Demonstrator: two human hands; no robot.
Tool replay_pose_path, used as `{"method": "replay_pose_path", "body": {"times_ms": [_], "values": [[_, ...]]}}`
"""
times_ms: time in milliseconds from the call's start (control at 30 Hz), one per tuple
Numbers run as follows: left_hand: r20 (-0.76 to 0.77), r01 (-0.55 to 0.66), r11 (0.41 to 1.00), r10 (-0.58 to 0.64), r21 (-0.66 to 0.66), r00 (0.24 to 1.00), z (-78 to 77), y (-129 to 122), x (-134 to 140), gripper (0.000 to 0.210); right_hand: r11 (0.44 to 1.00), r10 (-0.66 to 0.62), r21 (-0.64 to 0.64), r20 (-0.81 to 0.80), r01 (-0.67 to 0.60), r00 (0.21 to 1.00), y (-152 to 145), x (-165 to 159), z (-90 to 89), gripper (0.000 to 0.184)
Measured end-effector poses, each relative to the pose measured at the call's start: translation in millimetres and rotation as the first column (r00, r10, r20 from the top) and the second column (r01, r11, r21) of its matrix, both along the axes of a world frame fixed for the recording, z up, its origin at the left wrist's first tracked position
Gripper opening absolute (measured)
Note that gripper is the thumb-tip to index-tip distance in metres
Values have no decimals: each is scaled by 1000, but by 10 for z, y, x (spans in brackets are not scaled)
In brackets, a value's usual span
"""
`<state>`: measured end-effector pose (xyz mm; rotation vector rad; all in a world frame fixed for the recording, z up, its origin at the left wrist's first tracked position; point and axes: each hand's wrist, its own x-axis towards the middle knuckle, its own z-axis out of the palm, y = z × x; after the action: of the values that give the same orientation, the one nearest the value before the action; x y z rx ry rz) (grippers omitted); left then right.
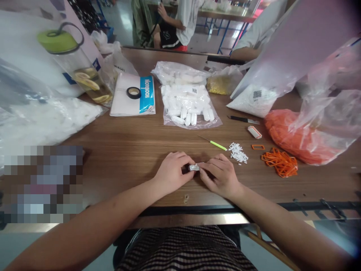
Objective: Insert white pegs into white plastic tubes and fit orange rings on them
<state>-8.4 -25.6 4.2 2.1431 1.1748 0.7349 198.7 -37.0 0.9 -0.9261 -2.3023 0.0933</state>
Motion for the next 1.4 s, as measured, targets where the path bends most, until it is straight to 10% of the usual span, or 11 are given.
{"method": "replay_pose_path", "body": {"times_ms": [500,833,1400], "values": [[-25,18,1000,-18,5,1000,13,1,-4,5,986,-32,-166,-38,25,999,43,54,93,18],[26,-28,998,29,-56,999,68,-5,-29,9,851,-133,-526,-238,-12,962,136,131,122,17],[-26,-10,1000,10,0,1000,28,5,-40,11,819,-87,-573,-203,-47,975,148,106,148,18]]}}
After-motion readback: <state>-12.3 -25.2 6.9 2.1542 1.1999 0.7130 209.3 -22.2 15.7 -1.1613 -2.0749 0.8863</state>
